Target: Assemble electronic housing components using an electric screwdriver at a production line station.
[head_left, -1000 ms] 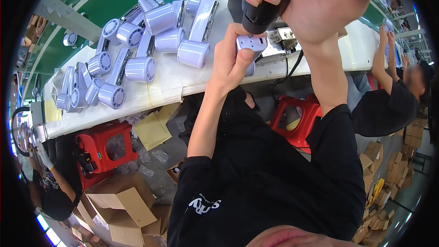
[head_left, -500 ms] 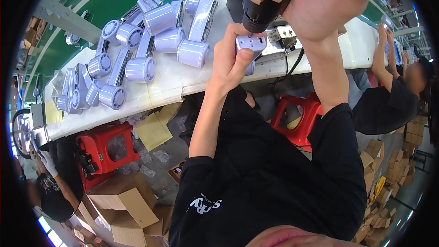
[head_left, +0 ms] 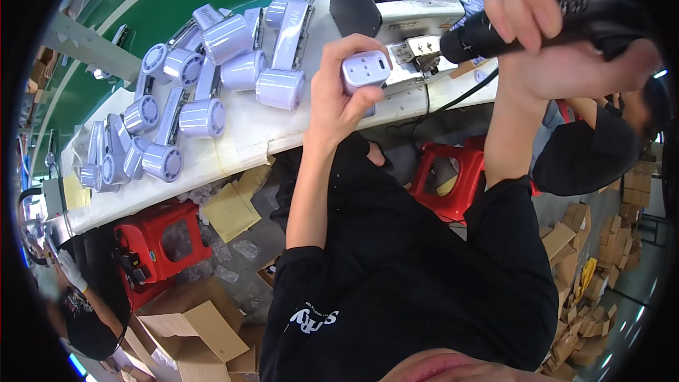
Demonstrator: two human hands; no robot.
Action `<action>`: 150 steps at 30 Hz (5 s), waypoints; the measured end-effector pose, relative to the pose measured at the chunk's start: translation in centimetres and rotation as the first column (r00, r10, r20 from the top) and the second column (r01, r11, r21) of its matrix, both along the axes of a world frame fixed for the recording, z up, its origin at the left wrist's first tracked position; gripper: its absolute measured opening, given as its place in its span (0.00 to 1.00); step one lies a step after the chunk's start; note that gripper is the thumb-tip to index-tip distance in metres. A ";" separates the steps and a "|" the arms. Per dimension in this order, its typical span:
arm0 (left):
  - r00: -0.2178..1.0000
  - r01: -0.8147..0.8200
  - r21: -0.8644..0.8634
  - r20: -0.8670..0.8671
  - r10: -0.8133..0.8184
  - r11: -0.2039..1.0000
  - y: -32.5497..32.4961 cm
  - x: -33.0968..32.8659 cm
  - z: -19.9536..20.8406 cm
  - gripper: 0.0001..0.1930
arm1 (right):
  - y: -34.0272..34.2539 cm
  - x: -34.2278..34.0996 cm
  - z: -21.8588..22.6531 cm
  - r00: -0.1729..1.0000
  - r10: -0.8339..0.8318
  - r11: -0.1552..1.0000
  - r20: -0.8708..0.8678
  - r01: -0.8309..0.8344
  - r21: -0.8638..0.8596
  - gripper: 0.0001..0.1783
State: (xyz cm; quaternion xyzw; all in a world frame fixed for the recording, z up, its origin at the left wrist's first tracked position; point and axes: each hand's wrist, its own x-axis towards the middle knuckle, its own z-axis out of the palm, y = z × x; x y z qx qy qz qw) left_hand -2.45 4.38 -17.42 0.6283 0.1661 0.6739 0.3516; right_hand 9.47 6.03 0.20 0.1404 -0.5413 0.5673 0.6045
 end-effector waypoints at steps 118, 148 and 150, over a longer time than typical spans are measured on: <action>-0.187 -0.109 0.313 -0.939 0.290 0.943 37.1 1.1 6.6 0.25 | 3.2 23.1 -9.9 -0.386 -0.568 0.228 0.727 0.775 0.589 0.25; 0.770 0.049 -0.020 -0.637 -0.050 0.999 14.9 6.8 22.5 0.22 | 3.1 24.3 -8.6 0.250 -0.527 0.380 0.812 0.924 -0.037 0.12; 0.813 0.176 -0.136 -0.538 -0.222 0.975 9.6 5.6 21.2 0.22 | 2.0 23.0 -6.7 0.398 -0.512 0.434 0.761 0.885 -0.171 0.11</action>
